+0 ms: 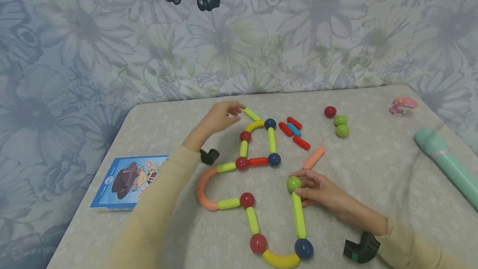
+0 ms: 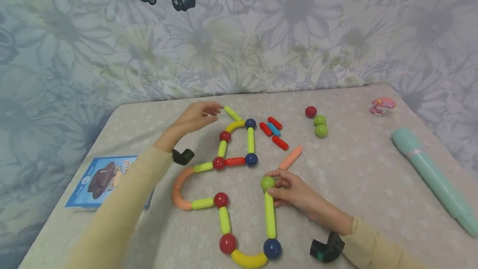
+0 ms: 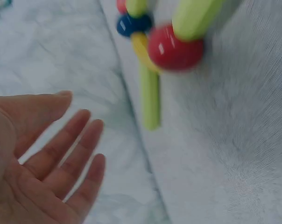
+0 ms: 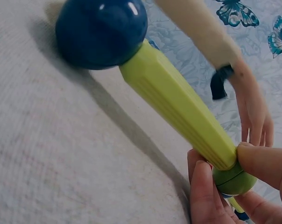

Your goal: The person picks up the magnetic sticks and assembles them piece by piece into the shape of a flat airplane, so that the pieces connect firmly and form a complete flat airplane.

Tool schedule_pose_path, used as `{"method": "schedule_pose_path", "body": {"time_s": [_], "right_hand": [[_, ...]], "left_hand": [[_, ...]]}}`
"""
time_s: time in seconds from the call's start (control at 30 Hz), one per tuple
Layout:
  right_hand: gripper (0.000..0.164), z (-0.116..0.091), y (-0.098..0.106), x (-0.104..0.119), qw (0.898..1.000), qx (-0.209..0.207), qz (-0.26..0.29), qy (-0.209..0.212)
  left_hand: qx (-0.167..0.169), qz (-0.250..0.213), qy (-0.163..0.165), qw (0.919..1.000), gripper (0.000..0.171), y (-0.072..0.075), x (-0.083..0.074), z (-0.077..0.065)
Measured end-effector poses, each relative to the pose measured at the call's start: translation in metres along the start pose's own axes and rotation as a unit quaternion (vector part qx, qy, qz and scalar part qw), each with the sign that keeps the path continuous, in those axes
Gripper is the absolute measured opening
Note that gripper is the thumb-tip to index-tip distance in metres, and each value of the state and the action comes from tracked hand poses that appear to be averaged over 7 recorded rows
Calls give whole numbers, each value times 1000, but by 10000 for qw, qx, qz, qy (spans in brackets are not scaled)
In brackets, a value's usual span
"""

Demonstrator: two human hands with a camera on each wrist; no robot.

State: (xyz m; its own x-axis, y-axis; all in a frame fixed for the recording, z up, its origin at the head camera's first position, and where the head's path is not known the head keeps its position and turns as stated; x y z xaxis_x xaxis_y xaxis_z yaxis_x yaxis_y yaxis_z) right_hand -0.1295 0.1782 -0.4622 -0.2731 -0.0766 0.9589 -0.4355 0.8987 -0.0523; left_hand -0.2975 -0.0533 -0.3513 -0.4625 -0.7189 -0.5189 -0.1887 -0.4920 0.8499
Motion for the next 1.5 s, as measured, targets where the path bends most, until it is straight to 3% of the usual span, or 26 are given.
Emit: {"method": "schedule_pose_path", "body": {"time_s": [0.07,0.17,0.3,0.53,0.67,0.83,0.97,1.3,1.5], "right_hand": [[56,0,0,-2,10000,18,66,12],[56,0,-1,-5,9999,47,143,2],[56,0,-2,-8,9998,81,154,3],[55,1,1,-5,10000,-9,54,11],[55,1,0,-5,10000,-23,24,-40],[56,2,2,-5,10000,-55,-6,-52],[56,3,3,-5,10000,-42,4,-45],[54,3,2,-5,9999,58,151,32],[54,2,3,-5,9999,31,147,15]], "left_hand": [[7,-82,209,9997,35,-1,14,24],[206,89,494,9985,42,-12,27,46],[558,500,623,9952,50,-30,33,61],[792,677,496,9933,42,-47,27,80],[905,358,446,9942,41,-52,16,86],[1304,-229,-273,9908,34,-67,-21,101],[1776,-261,-605,9819,33,-84,-50,108],[1784,488,-179,9826,24,-112,-63,128],[1652,1032,-271,9805,12,-116,-70,129]]}}
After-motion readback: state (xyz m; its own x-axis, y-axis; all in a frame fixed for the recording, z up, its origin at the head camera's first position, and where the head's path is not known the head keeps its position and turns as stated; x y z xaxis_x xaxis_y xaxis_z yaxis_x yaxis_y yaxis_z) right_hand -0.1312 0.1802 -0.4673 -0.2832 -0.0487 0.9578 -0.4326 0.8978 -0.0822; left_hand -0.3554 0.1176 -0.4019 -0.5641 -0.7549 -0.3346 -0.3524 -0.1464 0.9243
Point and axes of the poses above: each hand's wrist, its own z-axis towards the middle knuckle, its own y-axis out of the back of the hand, x = y × z, the point moved 6 cm from there along z, towards the middle knuckle, and after that the axes turned 2 degrees about y, right-handed, at the moved point
